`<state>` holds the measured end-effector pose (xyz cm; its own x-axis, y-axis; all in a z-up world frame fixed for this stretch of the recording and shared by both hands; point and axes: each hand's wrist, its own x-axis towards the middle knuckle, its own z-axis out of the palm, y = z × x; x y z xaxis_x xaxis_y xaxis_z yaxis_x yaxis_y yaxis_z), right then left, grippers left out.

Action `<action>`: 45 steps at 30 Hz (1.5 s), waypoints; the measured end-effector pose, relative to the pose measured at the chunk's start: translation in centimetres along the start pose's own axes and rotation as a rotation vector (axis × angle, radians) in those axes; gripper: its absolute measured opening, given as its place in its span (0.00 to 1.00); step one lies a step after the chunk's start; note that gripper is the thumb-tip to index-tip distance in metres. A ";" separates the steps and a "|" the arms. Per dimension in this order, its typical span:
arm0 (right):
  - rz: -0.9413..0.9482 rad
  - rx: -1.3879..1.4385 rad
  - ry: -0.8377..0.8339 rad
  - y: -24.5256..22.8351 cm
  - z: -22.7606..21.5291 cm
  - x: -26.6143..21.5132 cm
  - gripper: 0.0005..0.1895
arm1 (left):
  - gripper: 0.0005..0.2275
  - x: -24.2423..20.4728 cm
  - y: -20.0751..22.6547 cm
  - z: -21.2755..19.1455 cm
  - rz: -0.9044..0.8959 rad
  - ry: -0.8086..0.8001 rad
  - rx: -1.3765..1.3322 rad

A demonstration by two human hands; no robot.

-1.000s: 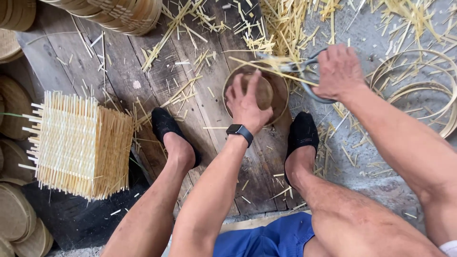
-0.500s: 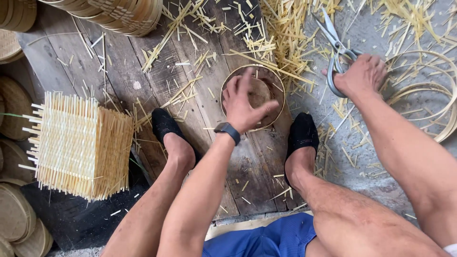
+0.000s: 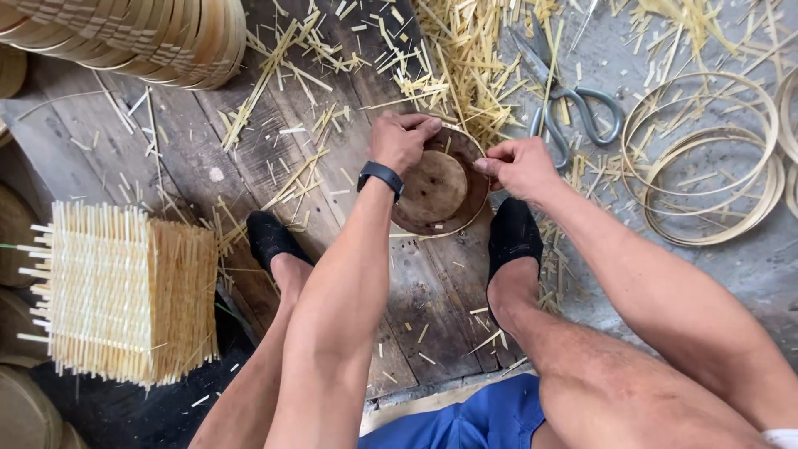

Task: Weaving and trimming bamboo strips using a mold and scissors to create circular trays.

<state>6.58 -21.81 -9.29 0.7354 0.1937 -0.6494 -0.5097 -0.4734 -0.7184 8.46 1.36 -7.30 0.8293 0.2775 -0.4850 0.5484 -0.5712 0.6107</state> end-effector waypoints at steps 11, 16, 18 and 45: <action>-0.063 -0.065 0.125 -1.7 0.2 -2.4 0.13 | 0.22 0.2 -1.6 0.0 -0.030 0.076 -0.080; 0.053 0.119 -0.021 0.7 0.5 -3.7 0.18 | 0.22 -3.8 -12.8 0.1 -0.119 0.425 0.050; 0.037 0.125 -0.026 1.3 0.6 -3.7 0.16 | 0.16 -6.2 -13.4 0.0 -0.197 0.298 -0.225; 0.213 0.384 -0.071 1.1 2.8 -5.0 0.11 | 0.11 -16.0 -7.4 6.9 -0.537 -0.013 -1.476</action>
<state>1.07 -20.92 -7.50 0.5706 0.1909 -0.7988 -0.7852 -0.1582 -0.5987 -9.65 -4.17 -8.39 0.5138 0.1817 -0.8384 0.3906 0.8206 0.4172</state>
